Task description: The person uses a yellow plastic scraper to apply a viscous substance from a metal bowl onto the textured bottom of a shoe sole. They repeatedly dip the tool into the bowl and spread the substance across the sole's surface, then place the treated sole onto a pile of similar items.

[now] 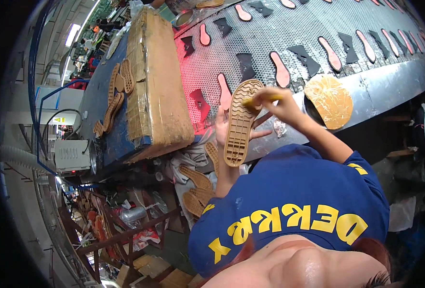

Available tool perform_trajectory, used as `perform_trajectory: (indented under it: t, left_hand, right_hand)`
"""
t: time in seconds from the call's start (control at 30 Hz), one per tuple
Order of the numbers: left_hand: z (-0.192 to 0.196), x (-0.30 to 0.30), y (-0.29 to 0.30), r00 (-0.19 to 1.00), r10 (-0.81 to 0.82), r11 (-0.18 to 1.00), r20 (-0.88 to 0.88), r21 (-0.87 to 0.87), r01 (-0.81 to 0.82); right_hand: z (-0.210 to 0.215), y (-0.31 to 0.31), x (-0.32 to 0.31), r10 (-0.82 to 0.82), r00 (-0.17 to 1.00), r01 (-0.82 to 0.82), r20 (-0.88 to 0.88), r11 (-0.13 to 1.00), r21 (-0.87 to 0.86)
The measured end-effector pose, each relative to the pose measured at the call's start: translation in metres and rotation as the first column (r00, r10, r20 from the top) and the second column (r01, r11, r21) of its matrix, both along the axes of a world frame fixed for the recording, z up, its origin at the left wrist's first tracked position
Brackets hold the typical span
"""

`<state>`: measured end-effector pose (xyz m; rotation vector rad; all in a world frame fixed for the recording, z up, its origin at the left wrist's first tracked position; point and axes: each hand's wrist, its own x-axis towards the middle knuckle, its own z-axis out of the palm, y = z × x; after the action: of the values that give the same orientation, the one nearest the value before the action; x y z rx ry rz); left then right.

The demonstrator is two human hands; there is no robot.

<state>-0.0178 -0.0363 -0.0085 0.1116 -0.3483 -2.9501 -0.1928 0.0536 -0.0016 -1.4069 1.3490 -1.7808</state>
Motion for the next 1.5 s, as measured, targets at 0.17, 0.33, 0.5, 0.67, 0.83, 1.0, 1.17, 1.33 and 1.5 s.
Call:
perform_trajectory:
  t: [0.17,0.33,0.5,0.67,0.83,1.0,1.17,1.33,1.5]
  left_hand:
    - [-0.018,0.001,-0.007,0.999,-0.033,0.999,-0.025,0.001,0.033]
    - [-0.032,0.007,-0.007,0.995,-0.067,0.996,-0.071,0.059,0.071]
    - [-0.020,-0.002,-0.006,0.998,-0.053,0.998,-0.030,-0.030,0.053]
    - [-0.012,-0.009,-0.004,0.987,0.118,0.990,0.110,0.062,-0.125]
    - [-0.032,-0.006,-0.012,0.948,-0.074,0.987,-0.311,0.114,0.115]
    - [-0.013,-0.014,-0.007,0.975,0.123,0.983,0.183,0.114,-0.146]
    - [-0.063,-0.002,-0.032,0.991,0.095,0.962,0.092,0.250,-0.115]
    - [-0.078,0.003,-0.032,0.996,0.029,0.926,-0.083,0.379,0.004]
    - [-0.043,-0.011,-0.019,0.993,0.109,0.939,-0.048,0.332,-0.087]
  right_hand:
    - [0.010,0.017,0.025,-0.013,0.964,0.000,-0.265,0.999,-0.047]
    - [0.006,0.018,0.030,0.352,0.934,-0.357,0.060,0.925,0.132]
    - [0.002,0.001,0.006,-0.121,0.966,0.136,-0.231,0.989,0.051]
    - [0.020,0.031,0.041,0.159,0.941,-0.172,-0.299,0.985,-0.018]
    - [0.005,0.003,0.012,0.165,0.983,-0.177,0.079,0.969,0.175]
    - [0.019,0.029,0.035,0.224,0.968,-0.204,-0.114,0.966,0.161]
    - [0.005,0.013,0.037,0.333,0.921,-0.378,0.200,0.887,0.265]
    - [0.001,0.010,0.037,0.219,0.953,-0.276,0.209,0.914,0.299]
    - [0.011,0.026,0.053,0.215,0.957,-0.177,-0.193,0.964,0.198]
